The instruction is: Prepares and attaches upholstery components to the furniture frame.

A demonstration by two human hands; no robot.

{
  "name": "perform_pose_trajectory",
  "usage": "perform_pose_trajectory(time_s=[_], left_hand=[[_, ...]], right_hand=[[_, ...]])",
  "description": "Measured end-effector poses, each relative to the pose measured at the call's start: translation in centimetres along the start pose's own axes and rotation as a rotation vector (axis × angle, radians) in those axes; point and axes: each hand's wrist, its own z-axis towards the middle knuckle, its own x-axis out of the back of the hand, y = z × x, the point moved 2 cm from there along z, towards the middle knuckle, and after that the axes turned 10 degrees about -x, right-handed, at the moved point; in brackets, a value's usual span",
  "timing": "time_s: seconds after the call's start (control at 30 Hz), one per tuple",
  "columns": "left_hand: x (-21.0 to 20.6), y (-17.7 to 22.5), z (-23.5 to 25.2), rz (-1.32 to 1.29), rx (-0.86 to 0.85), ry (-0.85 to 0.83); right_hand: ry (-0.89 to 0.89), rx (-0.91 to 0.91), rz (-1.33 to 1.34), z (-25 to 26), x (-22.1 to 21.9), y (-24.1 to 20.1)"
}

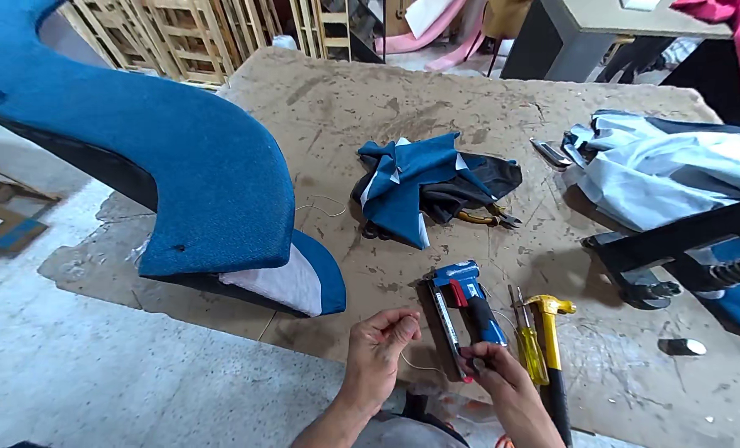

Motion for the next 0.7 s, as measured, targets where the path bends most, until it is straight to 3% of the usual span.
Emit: perform_pose_trajectory(time_s=[0.07, 0.17, 0.3, 0.43, 0.7], left_hand=[[0.5, -0.7, -0.5, 0.073, 0.009, -0.071], [-0.2, -1.7, -1.7, 0.165, -0.043, -0.175], [-1.2, -1.9, -2.2, 0.299, -0.133, -0.259], [-1.7, -1.3, -2.0, 0.325, -0.206, -0.238], [-1.6, 1.6, -1.9, 0.208, -0.107, -0.191]], right_hand=[[-0.025, -0.115, 0.183, -0.8, -0.2, 0.2], [-0.034, -0.104, 0.27, -2.0, -1.2, -0.9], [-0.057, 0.084, 0.182, -2.3, -2.7, -2.9], [-0.091, 0.311, 0.085, -1.8, -2.8, -4.2], [-0.157, 0.516, -0.123, -3.0, -2.9, -7.3]])
